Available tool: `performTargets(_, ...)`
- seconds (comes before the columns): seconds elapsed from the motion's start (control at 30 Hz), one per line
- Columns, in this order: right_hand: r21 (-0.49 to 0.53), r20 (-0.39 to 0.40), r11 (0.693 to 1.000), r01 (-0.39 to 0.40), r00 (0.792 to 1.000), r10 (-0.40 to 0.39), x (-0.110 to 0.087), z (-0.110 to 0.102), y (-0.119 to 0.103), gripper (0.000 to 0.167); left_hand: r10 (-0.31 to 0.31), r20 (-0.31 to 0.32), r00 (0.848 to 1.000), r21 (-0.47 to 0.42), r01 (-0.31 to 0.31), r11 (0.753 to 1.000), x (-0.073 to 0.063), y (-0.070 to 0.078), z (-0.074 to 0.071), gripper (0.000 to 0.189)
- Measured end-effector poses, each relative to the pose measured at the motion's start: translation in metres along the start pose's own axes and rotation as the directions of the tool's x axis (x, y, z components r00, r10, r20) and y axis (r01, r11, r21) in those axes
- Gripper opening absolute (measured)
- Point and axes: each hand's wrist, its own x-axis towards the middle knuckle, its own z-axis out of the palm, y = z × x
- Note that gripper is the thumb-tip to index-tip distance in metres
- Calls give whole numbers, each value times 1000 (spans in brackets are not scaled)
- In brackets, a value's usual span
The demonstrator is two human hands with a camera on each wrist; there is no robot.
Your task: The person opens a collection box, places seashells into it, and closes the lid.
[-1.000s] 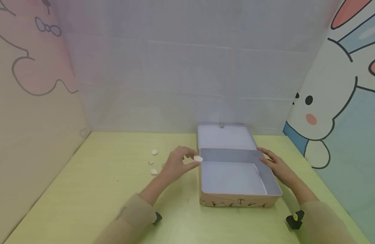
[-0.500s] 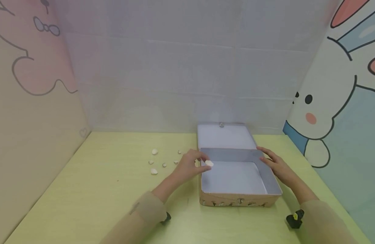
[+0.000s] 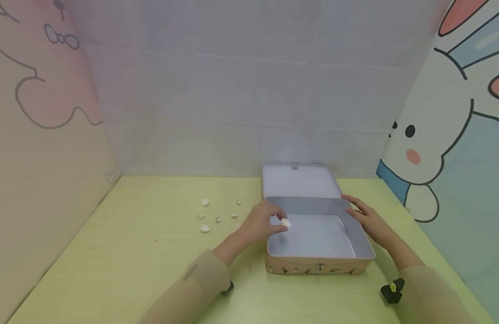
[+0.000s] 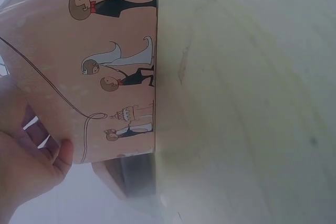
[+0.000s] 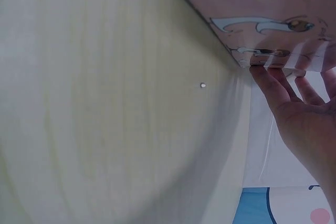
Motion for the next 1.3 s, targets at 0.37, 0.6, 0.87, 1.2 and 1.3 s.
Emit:
performTargets(0.37, 4, 3, 1000, -21, 1000, 21, 0, 0, 1, 58, 0, 22, 1000, 31, -1, 1000, 2, -1, -1, 30)
performTargets(0.6, 14, 10, 1000, -17, 1000, 17, 1, 0, -2, 58, 17, 4, 1000, -25, -16, 1000, -4, -5, -14, 31)
performTargets(0.87, 23, 8, 1000, -16, 1000, 16, 2, 0, 0, 58, 30, 9, 1000, -69, -30, 997, -18, -14, -35, 39)
performTargets(1.2, 17, 10, 1000, -5, 1000, 5, 1, 0, 1, 57, 61, -17, 998, -105, -63, 992, -39, -35, -57, 43)
performTargets(1.3, 4, 7, 1000, -11, 1000, 11, 1, 0, 2, 58, 56, -20, 998, -116, -58, 992, -46, -41, -64, 42)
